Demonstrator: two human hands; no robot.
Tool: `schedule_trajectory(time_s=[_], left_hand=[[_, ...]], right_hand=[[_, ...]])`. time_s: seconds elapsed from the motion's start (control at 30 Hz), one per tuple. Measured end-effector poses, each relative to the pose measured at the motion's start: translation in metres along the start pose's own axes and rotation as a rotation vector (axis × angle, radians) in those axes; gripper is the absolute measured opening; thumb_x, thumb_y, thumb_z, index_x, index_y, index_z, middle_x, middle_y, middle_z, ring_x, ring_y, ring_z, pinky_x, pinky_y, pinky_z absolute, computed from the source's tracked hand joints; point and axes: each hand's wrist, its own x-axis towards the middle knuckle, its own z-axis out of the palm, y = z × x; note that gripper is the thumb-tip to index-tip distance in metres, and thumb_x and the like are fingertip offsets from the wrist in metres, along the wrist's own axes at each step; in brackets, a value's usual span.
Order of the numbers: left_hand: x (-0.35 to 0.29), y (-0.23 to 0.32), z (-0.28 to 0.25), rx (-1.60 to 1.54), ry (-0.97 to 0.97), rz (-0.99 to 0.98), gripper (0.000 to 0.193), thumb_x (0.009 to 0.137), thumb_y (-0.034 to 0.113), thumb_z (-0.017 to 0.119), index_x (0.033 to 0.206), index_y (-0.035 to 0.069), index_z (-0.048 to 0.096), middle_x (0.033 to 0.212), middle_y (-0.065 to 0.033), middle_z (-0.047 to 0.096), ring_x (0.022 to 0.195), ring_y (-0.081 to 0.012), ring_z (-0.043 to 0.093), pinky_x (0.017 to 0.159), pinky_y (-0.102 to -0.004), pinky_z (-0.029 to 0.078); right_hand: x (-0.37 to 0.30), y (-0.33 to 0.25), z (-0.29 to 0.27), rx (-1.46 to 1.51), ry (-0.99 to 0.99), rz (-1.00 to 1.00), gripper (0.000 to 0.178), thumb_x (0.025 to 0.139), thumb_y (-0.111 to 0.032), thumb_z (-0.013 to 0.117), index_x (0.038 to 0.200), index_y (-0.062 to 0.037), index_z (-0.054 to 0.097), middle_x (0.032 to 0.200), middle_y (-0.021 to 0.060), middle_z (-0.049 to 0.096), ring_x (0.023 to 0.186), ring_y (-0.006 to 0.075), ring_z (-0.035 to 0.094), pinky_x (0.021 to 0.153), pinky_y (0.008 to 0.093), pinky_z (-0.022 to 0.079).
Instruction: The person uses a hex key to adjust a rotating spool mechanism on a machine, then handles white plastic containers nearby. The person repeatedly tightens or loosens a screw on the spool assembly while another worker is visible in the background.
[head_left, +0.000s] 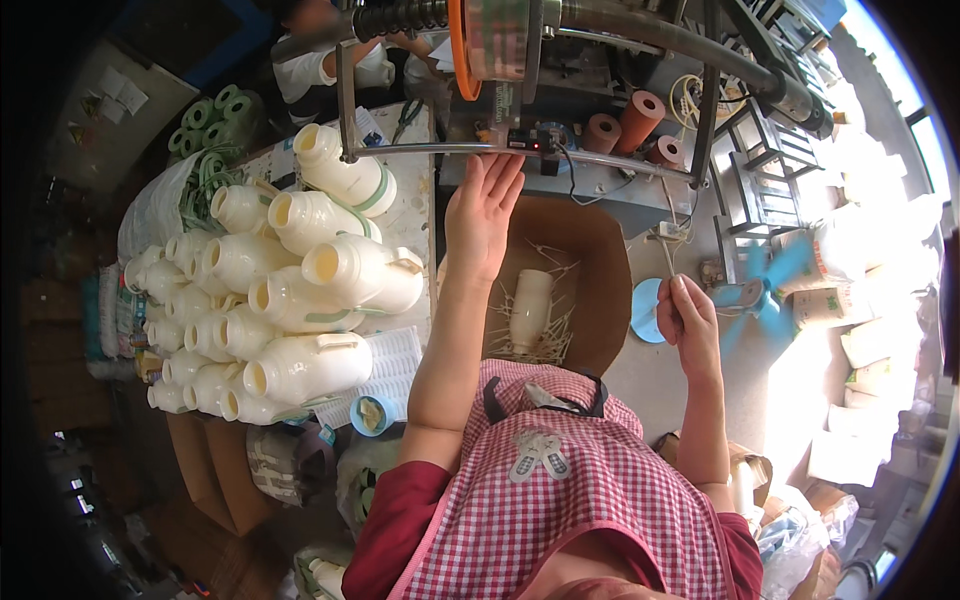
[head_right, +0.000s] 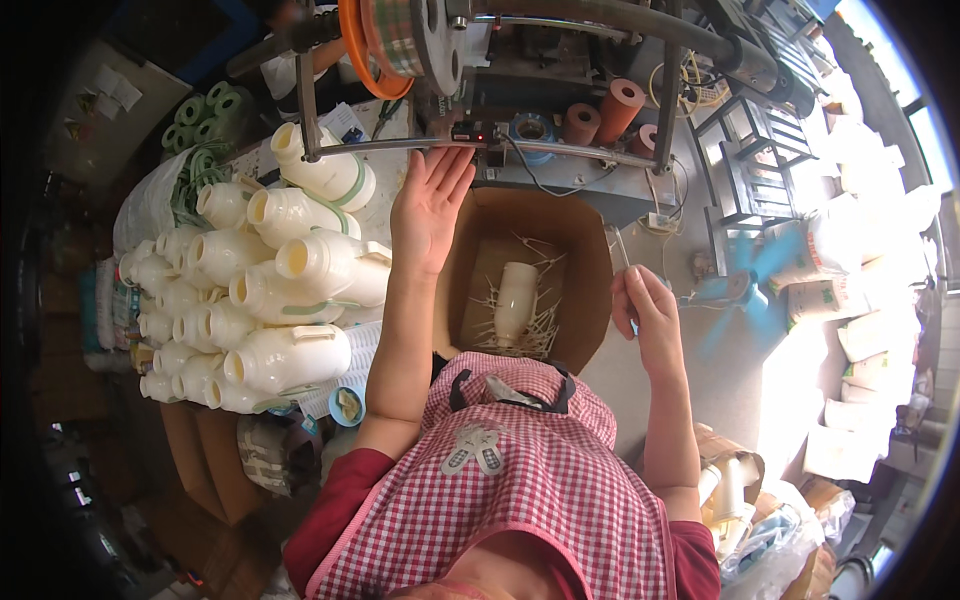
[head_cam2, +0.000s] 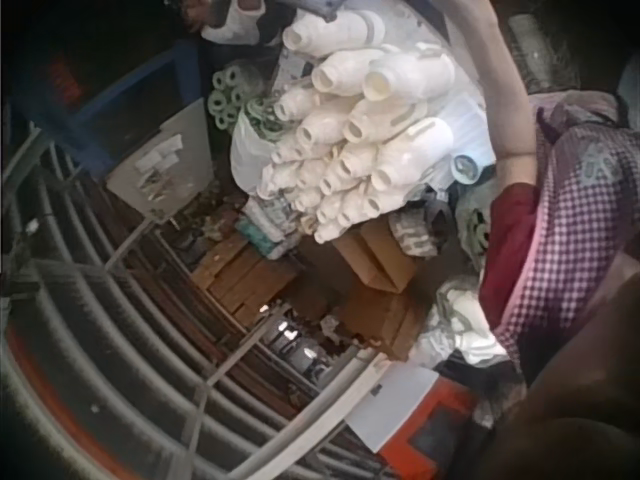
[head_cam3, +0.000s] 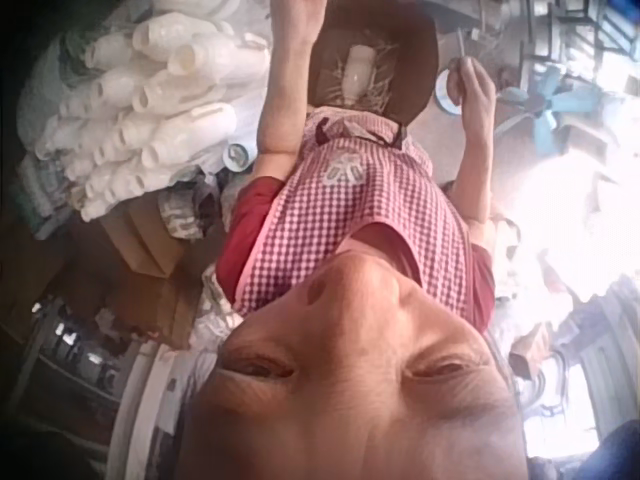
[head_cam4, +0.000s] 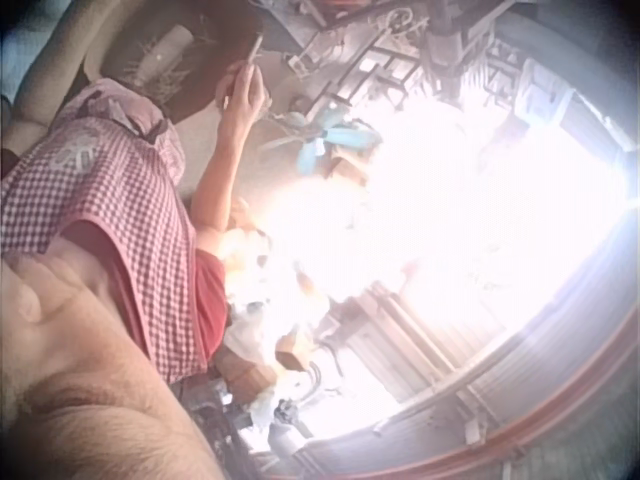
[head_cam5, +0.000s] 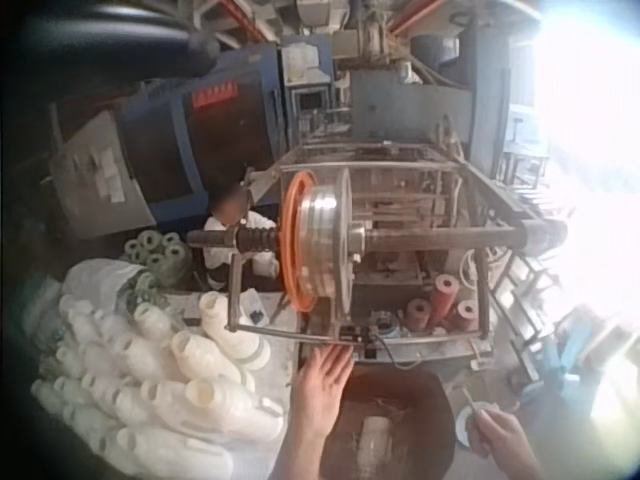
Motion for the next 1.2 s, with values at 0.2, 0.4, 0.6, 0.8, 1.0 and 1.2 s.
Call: schedule_trajectory(time_s=[0.2, 0.4, 0.6, 0.8, 1.0, 1.2], left_hand=[[-0.003, -0.006, 0.009, -0.083, 0.002, -0.002, 0.061, 0.110, 0.044, 0.045, 0.149, -0.003, 0.044, 0.153, -0.0163, 0.049, 0.145, -0.0283, 0.043, 0.124, -0.0435, 0.030], [-0.006, 0.002, -0.002, -0.164, -0.012, -0.013, 0.063, 0.110, 0.044, 0.045, 0.150, -0.005, 0.042, 0.153, -0.0167, 0.048, 0.144, -0.0281, 0.044, 0.124, -0.0435, 0.031], [-0.009, 0.003, -0.002, -0.200, 0.019, -0.009, 0.060, 0.110, 0.039, 0.046, 0.148, -0.007, 0.042, 0.152, -0.0199, 0.049, 0.144, -0.0312, 0.045, 0.124, -0.0453, 0.032], [-0.013, 0.000, -0.011, -0.300, 0.049, -0.054, 0.059, 0.109, 0.037, 0.048, 0.146, -0.008, 0.041, 0.152, -0.0216, 0.048, 0.144, -0.0332, 0.044, 0.124, -0.0461, 0.033], [-0.015, 0.001, -0.011, -0.245, 0.052, -0.072, 0.053, 0.110, 0.033, 0.046, 0.145, -0.006, 0.044, 0.151, -0.0202, 0.049, 0.143, -0.0310, 0.047, 0.122, -0.0443, 0.035], [-0.024, 0.023, -0.027, 0.112, 0.228, 0.207, 0.045, 0.110, 0.026, 0.050, 0.142, -0.005, 0.047, 0.135, -0.0156, 0.059, 0.127, -0.0241, 0.059, 0.112, -0.0389, 0.046]], right_hand=[[0.003, 0.005, 0.002, -0.003, 0.003, 0.028, 0.036, 0.112, -0.033, 0.044, 0.092, -0.0065, 0.058, 0.061, -0.0052, 0.046, 0.049, 0.0036, 0.038, 0.048, 0.0224, 0.026], [0.007, 0.008, 0.006, -0.048, -0.019, 0.028, 0.036, 0.112, -0.033, 0.044, 0.092, -0.0062, 0.058, 0.062, -0.0051, 0.046, 0.049, 0.0038, 0.038, 0.048, 0.0222, 0.027], [0.010, 0.014, 0.014, -0.061, -0.044, 0.044, 0.036, 0.112, -0.033, 0.044, 0.093, -0.0059, 0.058, 0.062, -0.0049, 0.046, 0.050, 0.0037, 0.038, 0.049, 0.0225, 0.027], [0.012, 0.009, 0.027, -0.121, -0.031, 0.040, 0.036, 0.112, -0.033, 0.043, 0.094, -0.0054, 0.058, 0.061, -0.0044, 0.046, 0.050, 0.0046, 0.038, 0.050, 0.0230, 0.029], [0.011, 0.006, 0.046, -0.160, -0.058, 0.014, 0.035, 0.112, -0.031, 0.043, 0.096, -0.0043, 0.060, 0.063, -0.0039, 0.046, 0.053, 0.0045, 0.039, 0.052, 0.0227, 0.030], [0.009, 0.003, 0.055, -0.226, 0.042, -0.078, 0.032, 0.112, -0.027, 0.045, 0.109, -0.0023, 0.064, 0.069, -0.0052, 0.048, 0.061, 0.0030, 0.042, 0.056, 0.0214, 0.031]])
